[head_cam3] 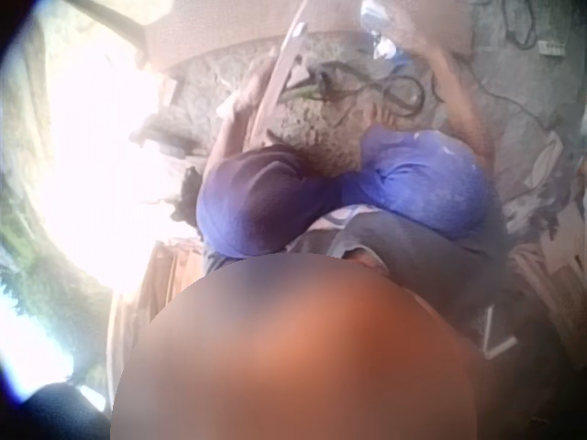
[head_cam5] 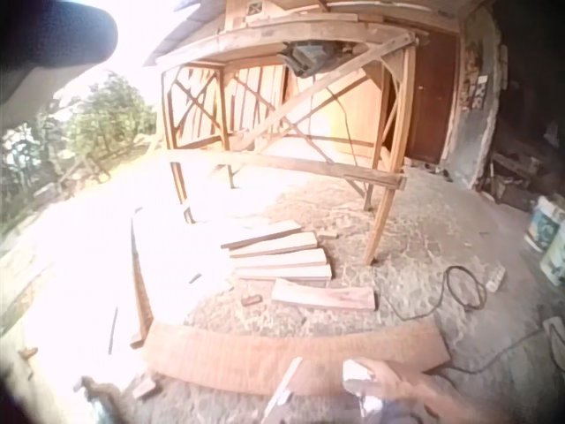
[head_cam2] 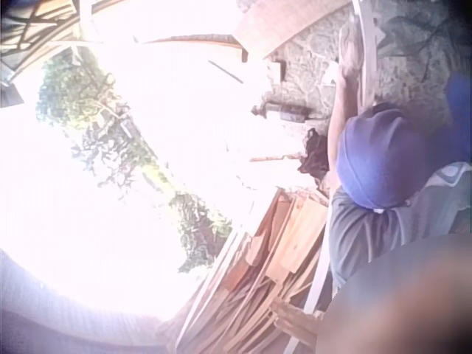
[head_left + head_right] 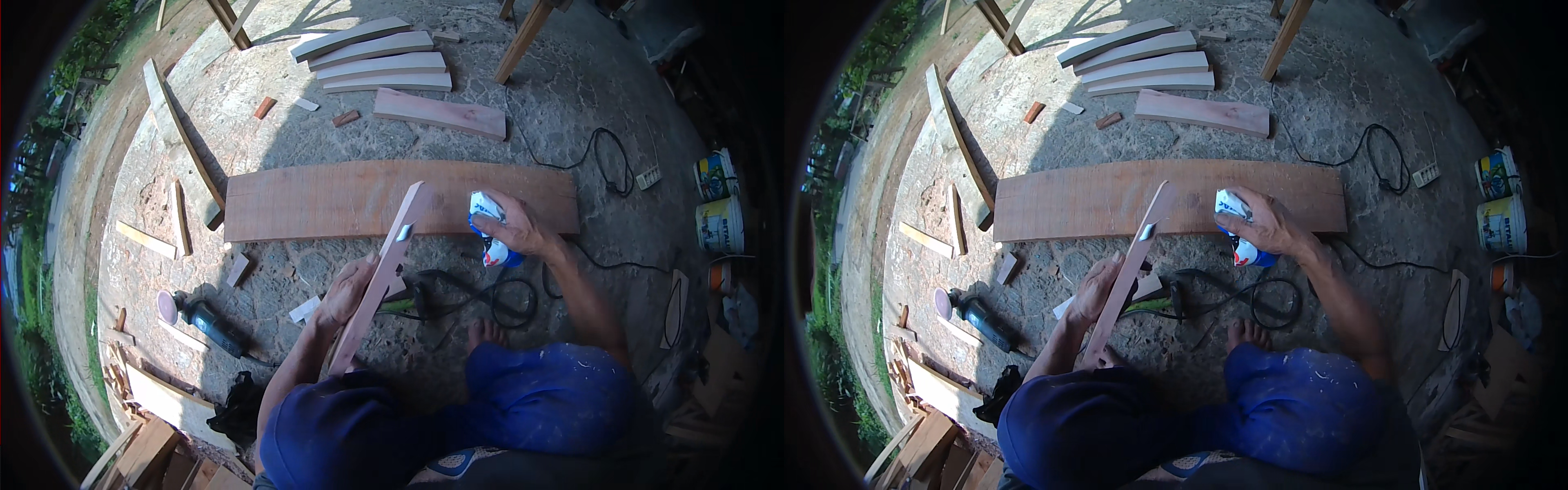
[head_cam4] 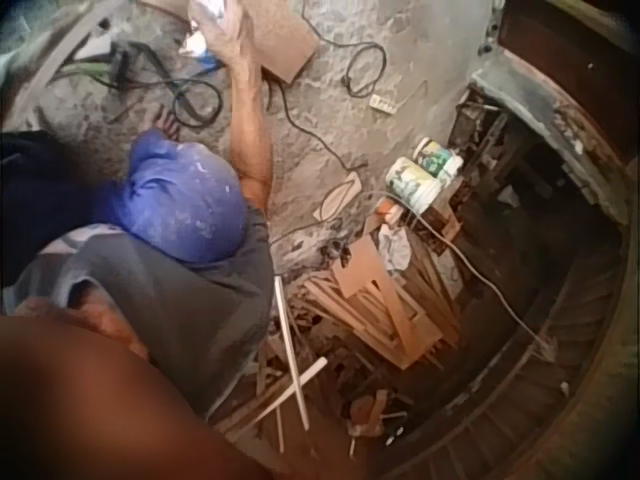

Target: The person sits on the floor and applies glue from a tube to the edge of a wooden plank. They then press a second plank onto the glued edge to form a joint and use a hammer to tap the pieces together, securing the assembly.

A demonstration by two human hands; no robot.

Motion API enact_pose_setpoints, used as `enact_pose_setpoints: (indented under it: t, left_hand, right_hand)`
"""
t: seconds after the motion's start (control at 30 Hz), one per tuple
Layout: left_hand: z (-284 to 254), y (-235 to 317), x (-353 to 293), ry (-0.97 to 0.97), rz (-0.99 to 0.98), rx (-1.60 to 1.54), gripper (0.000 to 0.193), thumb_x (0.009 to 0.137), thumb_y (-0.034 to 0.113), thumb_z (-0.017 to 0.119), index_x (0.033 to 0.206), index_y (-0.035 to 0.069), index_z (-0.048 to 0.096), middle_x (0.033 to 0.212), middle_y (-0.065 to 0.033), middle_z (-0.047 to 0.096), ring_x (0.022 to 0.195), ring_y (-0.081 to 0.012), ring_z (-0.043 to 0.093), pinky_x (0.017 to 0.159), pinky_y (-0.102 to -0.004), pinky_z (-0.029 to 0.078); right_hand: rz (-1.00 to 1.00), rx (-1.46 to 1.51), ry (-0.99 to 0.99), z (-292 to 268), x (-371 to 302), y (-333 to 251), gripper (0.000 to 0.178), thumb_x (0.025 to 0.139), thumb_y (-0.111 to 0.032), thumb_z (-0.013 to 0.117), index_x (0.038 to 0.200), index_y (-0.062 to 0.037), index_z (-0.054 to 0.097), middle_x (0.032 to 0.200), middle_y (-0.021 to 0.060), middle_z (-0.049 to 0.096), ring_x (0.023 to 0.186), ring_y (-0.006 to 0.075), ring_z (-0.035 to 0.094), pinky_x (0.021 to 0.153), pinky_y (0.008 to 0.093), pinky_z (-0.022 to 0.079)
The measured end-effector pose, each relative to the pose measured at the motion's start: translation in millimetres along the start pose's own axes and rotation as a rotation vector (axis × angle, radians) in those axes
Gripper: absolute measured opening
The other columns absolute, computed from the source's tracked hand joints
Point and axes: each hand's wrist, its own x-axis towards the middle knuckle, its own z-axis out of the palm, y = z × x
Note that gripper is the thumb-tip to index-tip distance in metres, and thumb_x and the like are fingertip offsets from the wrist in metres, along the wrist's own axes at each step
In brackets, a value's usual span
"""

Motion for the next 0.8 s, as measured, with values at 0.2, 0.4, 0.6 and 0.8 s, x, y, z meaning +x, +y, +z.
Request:
enact_pose_setpoints:
  t: [0.2,0.4,0.6,0.8]
  left_hand:
    - [-1.2,16.4,3.6,0.012,-0.059,-0.176,0.056,0.109,0.045,0.031,0.114,0.004,0.068,0.072,0.0011,0.057,0.060,-0.0073,0.053,0.057,-0.0246,0.044]
    - [7.9,31.7,2.1,0.013,-0.080,-0.189,0.057,0.109,0.046,0.032,0.117,0.001,0.066,0.066,0.0026,0.054,0.054,-0.0070,0.049,0.050,-0.0231,0.041]
    - [13.5,8.4,12.0,-0.038,0.054,-0.204,0.063,0.109,0.048,0.033,0.120,-0.008,0.058,0.062,0.0012,0.051,0.045,-0.0070,0.046,0.042,-0.0226,0.038]
    - [16.4,9.1,22.1,0.020,-0.100,-0.495,0.057,0.108,0.047,0.037,0.126,-0.003,0.056,0.066,0.0011,0.053,0.047,-0.0088,0.049,0.041,-0.0240,0.040]
  right_hand:
    - [0.203,-0.162,0.479,-5.2,-44.1,37.4,0.079,0.091,-0.038,0.071,0.151,-0.0019,0.034,0.141,0.0289,0.053,0.131,0.0403,0.054,0.106,0.0451,0.046]
    - [0.375,-0.334,0.850,-59.1,-84.5,126.9,0.086,0.092,-0.034,0.070,0.157,-0.0035,0.023,0.154,0.0286,0.040,0.138,0.0425,0.046,0.111,0.0473,0.041]
    - [0.542,-0.442,0.984,-103.6,-108.3,174.3,0.096,0.091,-0.034,0.070,0.160,-0.0071,0.009,0.153,0.0315,0.038,0.135,0.0506,0.044,0.109,0.0524,0.040]
    - [0.332,-0.563,1.038,-99.2,-97.1,195.1,0.091,0.095,-0.039,0.066,0.159,-0.0038,0.011,0.154,0.0340,0.034,0.137,0.0516,0.041,0.110,0.0527,0.040]
